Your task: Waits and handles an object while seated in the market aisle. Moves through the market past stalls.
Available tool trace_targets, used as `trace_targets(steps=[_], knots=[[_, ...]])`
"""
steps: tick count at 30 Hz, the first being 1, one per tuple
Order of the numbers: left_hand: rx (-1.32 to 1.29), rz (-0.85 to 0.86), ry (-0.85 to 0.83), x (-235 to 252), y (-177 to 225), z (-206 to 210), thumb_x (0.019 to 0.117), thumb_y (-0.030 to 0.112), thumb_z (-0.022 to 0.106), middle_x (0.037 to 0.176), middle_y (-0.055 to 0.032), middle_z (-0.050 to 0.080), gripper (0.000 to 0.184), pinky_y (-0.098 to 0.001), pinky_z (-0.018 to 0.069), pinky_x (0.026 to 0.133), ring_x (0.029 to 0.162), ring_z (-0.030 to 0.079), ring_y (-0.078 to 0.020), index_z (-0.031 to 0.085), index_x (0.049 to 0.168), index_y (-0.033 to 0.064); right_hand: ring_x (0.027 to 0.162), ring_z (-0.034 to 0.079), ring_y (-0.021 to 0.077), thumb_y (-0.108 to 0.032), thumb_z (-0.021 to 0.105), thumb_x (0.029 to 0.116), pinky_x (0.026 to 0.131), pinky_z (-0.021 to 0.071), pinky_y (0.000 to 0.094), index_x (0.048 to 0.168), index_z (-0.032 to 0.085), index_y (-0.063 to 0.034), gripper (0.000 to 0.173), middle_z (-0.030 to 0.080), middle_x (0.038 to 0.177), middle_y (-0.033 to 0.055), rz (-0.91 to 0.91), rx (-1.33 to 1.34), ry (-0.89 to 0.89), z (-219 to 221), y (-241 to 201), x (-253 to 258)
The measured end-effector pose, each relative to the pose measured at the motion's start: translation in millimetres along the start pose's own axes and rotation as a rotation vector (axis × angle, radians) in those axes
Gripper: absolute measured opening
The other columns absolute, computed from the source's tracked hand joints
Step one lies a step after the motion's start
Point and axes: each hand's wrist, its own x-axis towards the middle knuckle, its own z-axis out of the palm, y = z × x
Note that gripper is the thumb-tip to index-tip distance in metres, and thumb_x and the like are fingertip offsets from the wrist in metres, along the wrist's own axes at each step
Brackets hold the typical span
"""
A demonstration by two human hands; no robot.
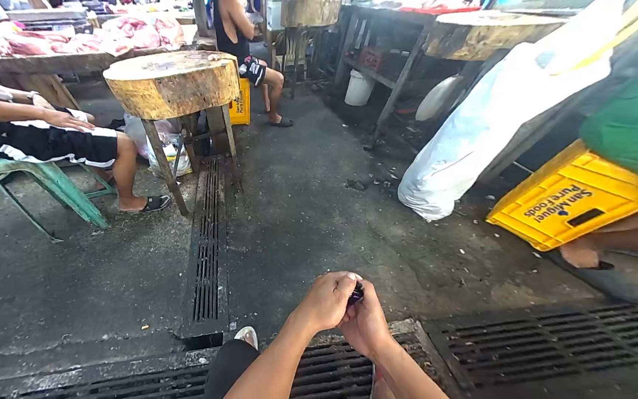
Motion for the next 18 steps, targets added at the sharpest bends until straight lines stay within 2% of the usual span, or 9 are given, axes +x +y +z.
trace_targets(steps=[2,7,9,13,16,18], knots=[[-0.004,0.005,0.007,1.4,-0.8,1.0,0.1111,0.041,0.025,0.093,-0.0068,0.068,0.055,-0.0399,0.0557,0.075,0.079,0.065,-0.0159,0.07,0.114,0.0101,0.042,0.048,0.009,-0.054,0.018,0.1063,0.044,0.0463,0.0265,0.07,0.057,-0.0182,0.065,0.051,0.052,-0.0006,0.01,0.005,-0.002,-1.5,-1.1,0.6],[-0.039,0.027,0.034,3.2,1.1,3.3,0.1101,0.037,0.026,0.099,-0.0067,0.07,0.054,-0.0373,0.0551,0.082,0.087,0.066,-0.0135,0.071,0.114,0.0072,0.043,0.049,0.0096,-0.053,0.016,0.1073,0.044,0.0466,0.0268,0.075,0.058,-0.0178,0.063,0.053,0.054,0.0002,0.024,-0.006,0.002,-2.6,-4.4,1.4],[-0.054,0.028,0.05,1.8,1.1,4.4,0.1097,0.037,0.026,0.096,-0.005,0.069,0.053,-0.0348,0.0556,0.078,0.083,0.066,-0.0115,0.07,0.112,0.0077,0.043,0.05,0.0102,-0.051,0.016,0.108,0.044,0.0477,0.0272,0.078,0.059,-0.0165,0.063,0.054,0.055,0.0009,0.036,-0.011,0.0,-0.9,-6.8,-0.5],[-0.081,0.043,0.063,0.4,0.8,5.9,0.1088,0.036,0.026,0.096,-0.0044,0.07,0.053,-0.034,0.0562,0.079,0.085,0.066,-0.0108,0.071,0.111,0.0075,0.045,0.053,0.0115,-0.049,0.018,0.1087,0.044,0.0482,0.0278,0.09,0.061,-0.0153,0.058,0.056,0.058,0.0021,0.055,-0.027,0.022,0.9,-11.3,-2.9],[-0.098,0.023,0.062,2.9,-0.1,8.3,0.1088,0.038,0.025,0.095,-0.005,0.07,0.054,-0.0334,0.0566,0.071,0.078,0.066,-0.0114,0.07,0.114,0.008,0.047,0.054,0.0127,-0.048,0.019,0.1089,0.044,0.048,0.0282,0.098,0.062,-0.0143,0.056,0.059,0.062,0.004,0.047,-0.047,0.033,-1.3,-13.7,-1.9],[-0.106,0.011,0.067,5.3,0.1,9.7,0.1086,0.038,0.025,0.095,-0.0055,0.07,0.054,-0.034,0.0566,0.07,0.077,0.066,-0.0123,0.07,0.114,0.008,0.047,0.054,0.0134,-0.048,0.018,0.1092,0.043,0.048,0.0286,0.099,0.062,-0.0135,0.057,0.06,0.062,0.0051,0.044,-0.064,0.041,-2.1,-16.0,-1.1]])
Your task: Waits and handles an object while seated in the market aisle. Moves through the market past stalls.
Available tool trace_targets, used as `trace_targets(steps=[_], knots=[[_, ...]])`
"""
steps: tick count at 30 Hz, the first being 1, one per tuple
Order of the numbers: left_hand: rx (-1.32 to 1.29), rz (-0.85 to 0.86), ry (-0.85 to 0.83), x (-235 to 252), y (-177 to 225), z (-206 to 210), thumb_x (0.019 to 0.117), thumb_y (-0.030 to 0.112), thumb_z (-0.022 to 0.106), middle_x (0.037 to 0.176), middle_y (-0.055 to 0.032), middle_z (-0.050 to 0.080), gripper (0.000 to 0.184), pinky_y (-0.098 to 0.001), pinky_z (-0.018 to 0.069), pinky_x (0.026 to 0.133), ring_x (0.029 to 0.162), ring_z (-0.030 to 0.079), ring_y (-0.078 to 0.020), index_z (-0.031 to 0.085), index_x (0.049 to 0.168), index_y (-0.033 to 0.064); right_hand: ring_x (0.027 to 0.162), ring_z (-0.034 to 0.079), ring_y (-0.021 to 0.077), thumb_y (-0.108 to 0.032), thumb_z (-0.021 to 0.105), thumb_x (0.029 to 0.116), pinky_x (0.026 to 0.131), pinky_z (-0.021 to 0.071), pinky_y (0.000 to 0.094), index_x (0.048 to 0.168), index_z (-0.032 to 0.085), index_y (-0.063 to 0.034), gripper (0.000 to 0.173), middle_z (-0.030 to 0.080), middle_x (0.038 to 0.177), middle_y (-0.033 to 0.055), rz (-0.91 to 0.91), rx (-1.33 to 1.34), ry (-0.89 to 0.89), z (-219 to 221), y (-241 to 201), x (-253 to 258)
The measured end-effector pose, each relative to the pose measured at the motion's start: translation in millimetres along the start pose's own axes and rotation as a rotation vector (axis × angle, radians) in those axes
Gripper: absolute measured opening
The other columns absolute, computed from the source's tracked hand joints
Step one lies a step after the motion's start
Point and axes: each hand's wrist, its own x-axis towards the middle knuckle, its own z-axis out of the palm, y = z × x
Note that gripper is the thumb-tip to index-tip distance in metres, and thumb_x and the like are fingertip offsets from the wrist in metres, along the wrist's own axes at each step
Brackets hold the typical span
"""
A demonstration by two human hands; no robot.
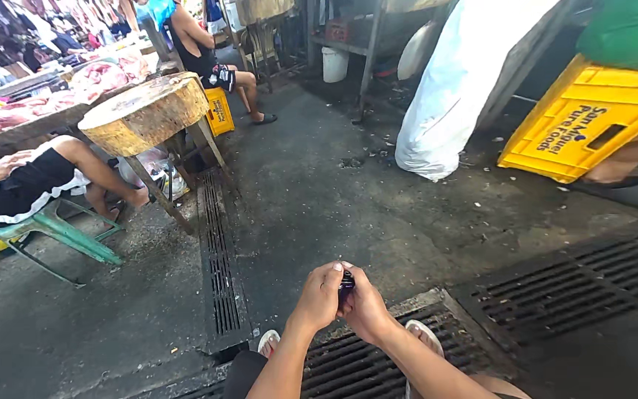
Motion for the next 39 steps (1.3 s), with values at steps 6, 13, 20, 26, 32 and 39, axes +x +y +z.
trace_targets(steps=[6,13,20,26,32,39], knots=[[0.002,0.009,-0.005,3.0,-1.4,0.9,0.1095,0.039,0.025,0.092,-0.0055,0.069,0.055,-0.0336,0.0554,0.067,0.074,0.064,-0.0123,0.07,0.111,0.0076,0.044,0.054,0.0128,-0.048,0.019,0.1091,0.042,0.0479,0.028,0.095,0.062,-0.0137,0.057,0.059,0.06,0.005,-0.008,-0.005,0.012,1.2,-2.1,1.0],[0.017,0.008,-0.006,1.2,-1.6,-3.3,0.1101,0.036,0.025,0.098,-0.0071,0.069,0.054,-0.0375,0.0555,0.079,0.085,0.066,-0.0138,0.07,0.113,0.0068,0.044,0.053,0.0126,-0.052,0.017,0.1082,0.042,0.0478,0.0285,0.084,0.061,-0.0147,0.062,0.058,0.058,0.0041,-0.004,-0.007,0.002,2.6,4.3,2.7],[0.038,-0.012,-0.027,0.5,-2.2,-4.9,0.1108,0.037,0.025,0.104,-0.0086,0.07,0.054,-0.0407,0.0544,0.087,0.093,0.067,-0.0161,0.07,0.119,0.0074,0.041,0.049,0.0113,-0.053,0.016,0.1077,0.041,0.0466,0.0278,0.076,0.059,-0.0165,0.065,0.054,0.053,0.0023,-0.015,0.014,-0.003,3.7,7.3,1.3],[0.058,-0.034,-0.027,0.1,-2.4,-6.8,0.1112,0.037,0.025,0.105,-0.0081,0.071,0.054,-0.042,0.0545,0.089,0.096,0.067,-0.0164,0.071,0.119,0.0088,0.041,0.05,0.0116,-0.054,0.016,0.1072,0.041,0.0466,0.0282,0.077,0.059,-0.0171,0.064,0.054,0.053,0.002,-0.02,0.012,-0.013,3.6,9.4,2.8],[0.06,-0.031,-0.031,0.4,-1.4,-4.9,0.1112,0.036,0.025,0.104,-0.0082,0.071,0.054,-0.0409,0.0549,0.087,0.093,0.067,-0.016,0.07,0.119,0.0077,0.041,0.048,0.0106,-0.053,0.015,0.108,0.041,0.0457,0.0276,0.075,0.057,-0.0171,0.064,0.051,0.052,0.0006,-0.005,0.026,-0.002,1.7,9.7,2.5],[0.026,-0.018,-0.019,2.1,-2.0,-2.7,0.1106,0.036,0.025,0.096,-0.0067,0.069,0.054,-0.0373,0.0557,0.08,0.086,0.066,-0.0139,0.07,0.11,0.0065,0.042,0.05,0.0131,-0.053,0.015,0.1085,0.042,0.0465,0.0292,0.079,0.058,-0.0147,0.065,0.053,0.054,0.0029,0.038,0.014,0.017,0.7,6.0,3.1]])
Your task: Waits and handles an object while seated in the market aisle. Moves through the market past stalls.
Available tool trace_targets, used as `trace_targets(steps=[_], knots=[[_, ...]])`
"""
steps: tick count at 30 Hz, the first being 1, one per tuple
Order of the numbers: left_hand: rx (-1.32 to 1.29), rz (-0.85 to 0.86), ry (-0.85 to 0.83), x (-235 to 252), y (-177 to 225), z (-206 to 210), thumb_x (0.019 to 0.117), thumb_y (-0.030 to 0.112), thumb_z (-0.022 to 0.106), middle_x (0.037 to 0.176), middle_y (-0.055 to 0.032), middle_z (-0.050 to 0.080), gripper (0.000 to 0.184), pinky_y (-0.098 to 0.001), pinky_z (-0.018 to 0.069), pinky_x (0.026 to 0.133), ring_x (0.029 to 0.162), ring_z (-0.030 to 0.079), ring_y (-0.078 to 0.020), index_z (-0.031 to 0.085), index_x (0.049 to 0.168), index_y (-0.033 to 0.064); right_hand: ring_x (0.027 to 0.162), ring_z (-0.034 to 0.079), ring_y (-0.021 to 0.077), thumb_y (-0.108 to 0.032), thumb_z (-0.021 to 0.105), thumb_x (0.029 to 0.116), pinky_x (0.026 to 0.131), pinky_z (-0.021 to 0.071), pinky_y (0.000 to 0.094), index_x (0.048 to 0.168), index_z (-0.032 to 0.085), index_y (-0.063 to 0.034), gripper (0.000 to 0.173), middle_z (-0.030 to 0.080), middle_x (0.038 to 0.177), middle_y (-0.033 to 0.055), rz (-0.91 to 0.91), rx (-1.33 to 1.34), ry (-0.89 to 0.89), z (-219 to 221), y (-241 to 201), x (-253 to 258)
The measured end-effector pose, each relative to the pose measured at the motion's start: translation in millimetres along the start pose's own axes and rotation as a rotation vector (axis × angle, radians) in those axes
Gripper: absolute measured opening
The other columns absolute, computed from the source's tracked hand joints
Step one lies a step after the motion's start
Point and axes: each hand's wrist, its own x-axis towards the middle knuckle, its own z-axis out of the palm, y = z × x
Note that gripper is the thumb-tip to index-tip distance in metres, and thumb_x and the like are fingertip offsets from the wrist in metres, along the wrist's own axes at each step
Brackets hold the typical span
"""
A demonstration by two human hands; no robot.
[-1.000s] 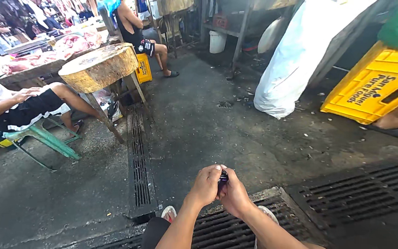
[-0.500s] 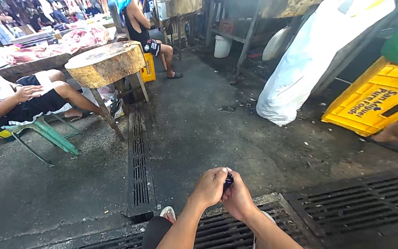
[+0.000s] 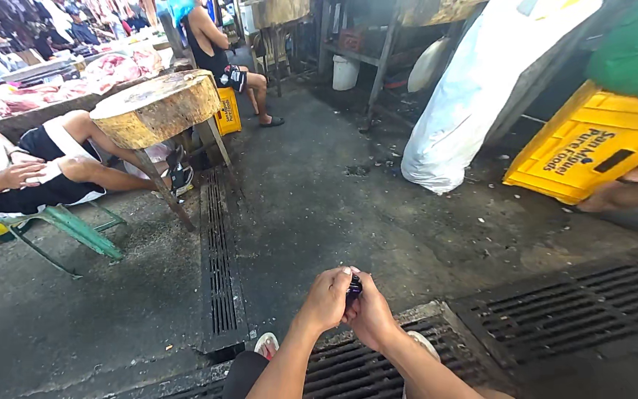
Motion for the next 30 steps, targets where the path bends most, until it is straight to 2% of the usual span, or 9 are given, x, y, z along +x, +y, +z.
trace_targets(steps=[6,8,11,16,19,24,26,30], knots=[[-0.016,0.023,0.015,0.6,-0.4,2.0,0.1101,0.033,0.024,0.103,-0.0077,0.07,0.054,-0.0368,0.0543,0.091,0.096,0.067,-0.013,0.07,0.114,0.0045,0.046,0.054,0.0154,-0.054,0.016,0.1087,0.043,0.0482,0.0307,0.09,0.062,-0.0124,0.065,0.059,0.06,0.0061,0.032,-0.024,0.012,-2.0,-3.0,0.2],[-0.031,0.019,0.018,1.1,-1.1,2.6,0.11,0.033,0.024,0.101,-0.0074,0.07,0.054,-0.0365,0.0549,0.088,0.093,0.067,-0.0132,0.07,0.113,0.0049,0.046,0.054,0.0156,-0.055,0.017,0.1086,0.043,0.048,0.0309,0.09,0.062,-0.012,0.065,0.059,0.061,0.0064,0.029,-0.028,0.012,-2.7,-4.1,0.7],[-0.044,0.002,0.024,1.2,-1.8,4.8,0.1101,0.036,0.024,0.093,-0.0063,0.068,0.054,-0.035,0.0561,0.076,0.081,0.066,-0.0131,0.069,0.109,0.0062,0.045,0.054,0.0156,-0.053,0.018,0.1089,0.042,0.0478,0.0304,0.093,0.062,-0.0119,0.063,0.058,0.06,0.0067,0.008,-0.029,0.014,-2.1,-5.3,-0.2],[-0.043,0.013,0.026,2.9,-3.9,4.1,0.1098,0.039,0.024,0.096,-0.0073,0.069,0.057,-0.0379,0.0558,0.082,0.088,0.067,-0.0144,0.07,0.109,0.0056,0.045,0.054,0.0159,-0.053,0.019,0.1087,0.041,0.0479,0.0312,0.09,0.063,-0.0119,0.063,0.059,0.06,0.0069,0.002,-0.045,0.026,-1.7,-5.1,1.6],[-0.055,0.017,0.026,1.2,-2.5,3.4,0.1099,0.037,0.024,0.094,-0.0068,0.069,0.056,-0.037,0.0558,0.079,0.084,0.066,-0.014,0.07,0.108,0.0057,0.046,0.055,0.0163,-0.055,0.018,0.1084,0.042,0.0481,0.0314,0.092,0.063,-0.0122,0.064,0.06,0.062,0.0072,0.005,-0.055,0.027,-1.4,-3.1,1.4],[-0.04,0.007,0.024,-0.6,-0.8,0.6,0.11,0.037,0.024,0.096,-0.0066,0.069,0.055,-0.0382,0.0552,0.081,0.086,0.066,-0.0143,0.07,0.11,0.0063,0.047,0.056,0.0169,-0.055,0.019,0.1077,0.042,0.0479,0.0316,0.091,0.063,-0.0119,0.064,0.061,0.062,0.0077,0.008,-0.053,0.026,0.3,-1.6,2.5],[-0.036,0.021,0.026,0.2,-4.7,0.1,0.11,0.037,0.024,0.099,-0.0076,0.07,0.056,-0.0405,0.0556,0.087,0.092,0.068,-0.0156,0.071,0.11,0.0063,0.046,0.055,0.0163,-0.055,0.018,0.1078,0.041,0.0476,0.031,0.089,0.063,-0.0123,0.065,0.06,0.061,0.0071,-0.007,-0.052,0.014,0.1,-0.6,3.1],[-0.023,0.013,0.025,-0.2,-5.9,0.4,0.11,0.038,0.024,0.103,-0.0081,0.071,0.057,-0.042,0.0544,0.091,0.098,0.067,-0.0159,0.071,0.112,0.0069,0.045,0.054,0.0151,-0.055,0.017,0.108,0.041,0.0477,0.03,0.086,0.062,-0.0131,0.065,0.059,0.059,0.0058,-0.016,-0.051,0.006,0.3,-0.4,1.8]])
